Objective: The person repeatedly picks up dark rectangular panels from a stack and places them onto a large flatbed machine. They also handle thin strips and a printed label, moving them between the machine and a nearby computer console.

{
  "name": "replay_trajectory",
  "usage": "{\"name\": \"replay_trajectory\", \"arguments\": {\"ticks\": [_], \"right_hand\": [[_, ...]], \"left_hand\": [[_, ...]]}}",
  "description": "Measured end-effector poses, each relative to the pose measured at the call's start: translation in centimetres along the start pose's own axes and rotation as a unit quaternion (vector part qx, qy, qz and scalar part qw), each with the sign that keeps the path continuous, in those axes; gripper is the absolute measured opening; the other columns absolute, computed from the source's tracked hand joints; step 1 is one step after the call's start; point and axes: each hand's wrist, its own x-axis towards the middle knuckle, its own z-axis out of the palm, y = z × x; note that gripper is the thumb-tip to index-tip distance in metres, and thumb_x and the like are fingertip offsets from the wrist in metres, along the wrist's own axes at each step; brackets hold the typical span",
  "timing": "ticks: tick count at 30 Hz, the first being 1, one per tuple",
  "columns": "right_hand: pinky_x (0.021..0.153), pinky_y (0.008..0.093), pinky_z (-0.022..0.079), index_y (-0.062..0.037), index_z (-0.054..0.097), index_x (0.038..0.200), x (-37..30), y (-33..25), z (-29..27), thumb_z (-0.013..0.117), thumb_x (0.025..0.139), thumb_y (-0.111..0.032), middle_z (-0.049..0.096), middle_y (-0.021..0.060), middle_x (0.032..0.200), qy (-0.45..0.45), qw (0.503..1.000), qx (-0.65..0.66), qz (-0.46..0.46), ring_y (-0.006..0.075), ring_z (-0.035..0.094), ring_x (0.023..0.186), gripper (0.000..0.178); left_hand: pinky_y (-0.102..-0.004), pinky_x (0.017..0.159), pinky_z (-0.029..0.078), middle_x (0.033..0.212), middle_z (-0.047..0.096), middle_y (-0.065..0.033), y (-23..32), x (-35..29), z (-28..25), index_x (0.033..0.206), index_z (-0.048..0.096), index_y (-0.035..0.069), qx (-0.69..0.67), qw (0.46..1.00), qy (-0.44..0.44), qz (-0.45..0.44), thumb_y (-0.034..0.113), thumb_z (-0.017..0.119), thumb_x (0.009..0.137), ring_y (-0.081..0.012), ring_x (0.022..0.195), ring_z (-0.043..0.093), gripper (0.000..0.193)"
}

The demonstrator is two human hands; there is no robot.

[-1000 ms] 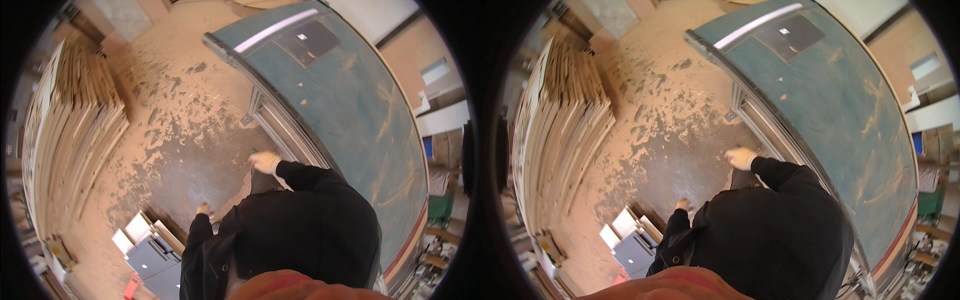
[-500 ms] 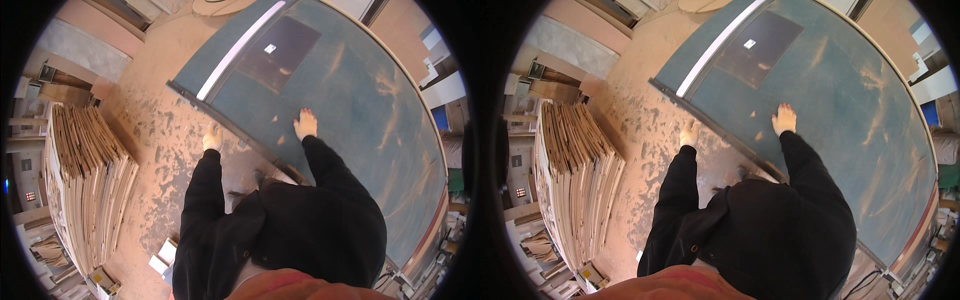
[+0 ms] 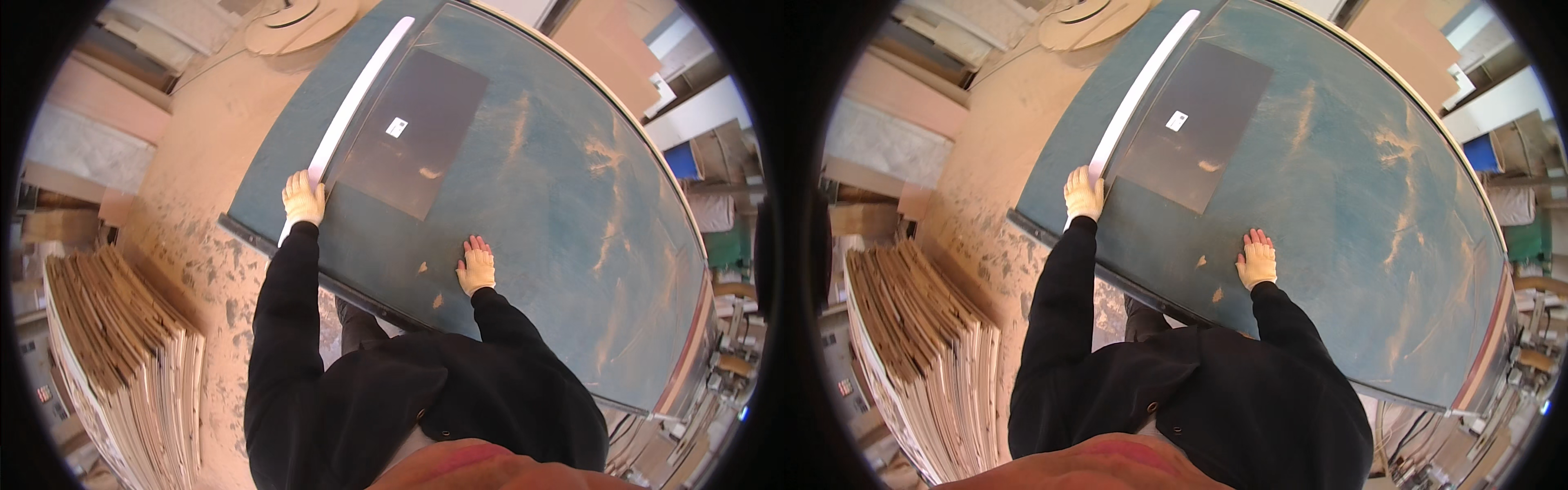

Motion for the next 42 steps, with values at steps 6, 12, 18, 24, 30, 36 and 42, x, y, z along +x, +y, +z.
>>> {"name": "replay_trajectory", "arguments": {"ticks": [6, 12, 18, 24, 30, 36, 42], "right_hand": [[0.121, 0.0523, 0.03, 0.0002, 0.052, 0.142, 4.8, -4.6, -1.4, 0.065, 0.089, -0.023, 0.047, 0.0204, 0.153, 0.029, 0.981, -0.041, 0.188, 0.0391, 0.04, 0.146, 0.059], [0.118, 0.0535, 0.032, 0.0045, 0.047, 0.141, 20.1, -19.7, 4.6, 0.062, 0.089, -0.037, 0.046, 0.0333, 0.148, 0.052, 0.875, 0.074, 0.476, 0.0501, 0.037, 0.142, 0.069], [0.076, 0.0479, 0.055, 0.0031, 0.064, 0.112, 20.7, -15.3, -4.5, 0.071, 0.088, -0.038, 0.072, 0.0199, 0.105, 0.131, 0.657, 0.571, 0.474, 0.0301, 0.068, 0.087, 0.049], [0.083, 0.0529, 0.056, -0.0004, 0.076, 0.087, 24.1, -18.3, -17.4, 0.061, 0.085, -0.032, 0.072, 0.0256, 0.087, 0.063, 0.948, 0.048, 0.309, 0.0455, 0.069, 0.088, 0.035], [0.073, 0.0486, 0.059, -0.0085, 0.079, 0.088, 12.6, -27.5, -26.8, 0.059, 0.085, -0.024, 0.074, 0.0188, 0.084, 0.056, 0.961, -0.089, 0.255, 0.0382, 0.073, 0.081, 0.026], [0.077, 0.0474, 0.057, -0.0082, 0.081, 0.09, -8.9, -36.5, -29.3, 0.063, 0.075, -0.026, 0.074, 0.0205, 0.087, 0.172, 0.9, 0.102, 0.387, 0.0412, 0.071, 0.085, 0.029], [0.072, 0.0501, 0.053, -0.0014, 0.078, 0.088, -36.9, -47.1, -23.3, 0.064, 0.078, -0.028, 0.071, 0.0252, 0.086, 0.231, 0.863, 0.06, 0.445, 0.0436, 0.069, 0.081, 0.032]], "left_hand": [[-0.055, 0.115, 0.035, 0.143, 0.051, -0.023, -0.1, 4.8, 4.0, 0.135, 0.048, 0.001, -0.078, 0.986, -0.143, 0.039, 0.04, 0.061, 0.096, -0.0416, 0.137, 0.045, 0.057], [-0.0532, 0.115, 0.034, 0.14, 0.05, -0.0273, -0.4, 4.7, 2.8, 0.131, 0.049, 0.0, -0.122, 0.982, -0.13, 0.068, 0.037, 0.062, 0.096, -0.0441, 0.135, 0.044, 0.053], [-0.0549, 0.119, 0.03, 0.146, 0.046, -0.0272, -0.7, 4.5, 3.5, 0.14, 0.045, -0.002, -0.094, 0.982, -0.155, 0.057, 0.042, 0.058, 0.099, -0.0436, 0.14, 0.04, 0.061], [-0.0537, 0.116, 0.033, 0.148, 0.05, -0.0229, -1.6, 4.2, 3.0, 0.141, 0.05, 0.001, -0.139, 0.973, -0.165, 0.084, 0.044, 0.056, 0.101, -0.0401, 0.141, 0.042, 0.06], [-0.045, 0.114, 0.037, 0.151, 0.05, -0.0208, 5.4, -0.7, 0.2, 0.145, 0.048, 0.002, -0.471, 0.806, -0.359, 0.011, 0.054, 0.048, 0.103, -0.038, 0.135, 0.05, 0.066], [-0.0545, 0.118, 0.036, 0.15, 0.054, -0.0133, 14.2, -13.7, -6.1, 0.146, 0.052, 0.006, -0.586, 0.316, -0.729, -0.156, 0.065, 0.043, 0.099, -0.0344, 0.14, 0.048, 0.076], [-0.0501, 0.112, 0.043, 0.124, 0.07, -0.0045, 12.9, -35.5, -16.0, 0.11, 0.071, 0.014, -0.632, 0.336, -0.624, -0.315, 0.053, 0.052, 0.102, -0.0249, 0.119, 0.063, 0.045]]}}
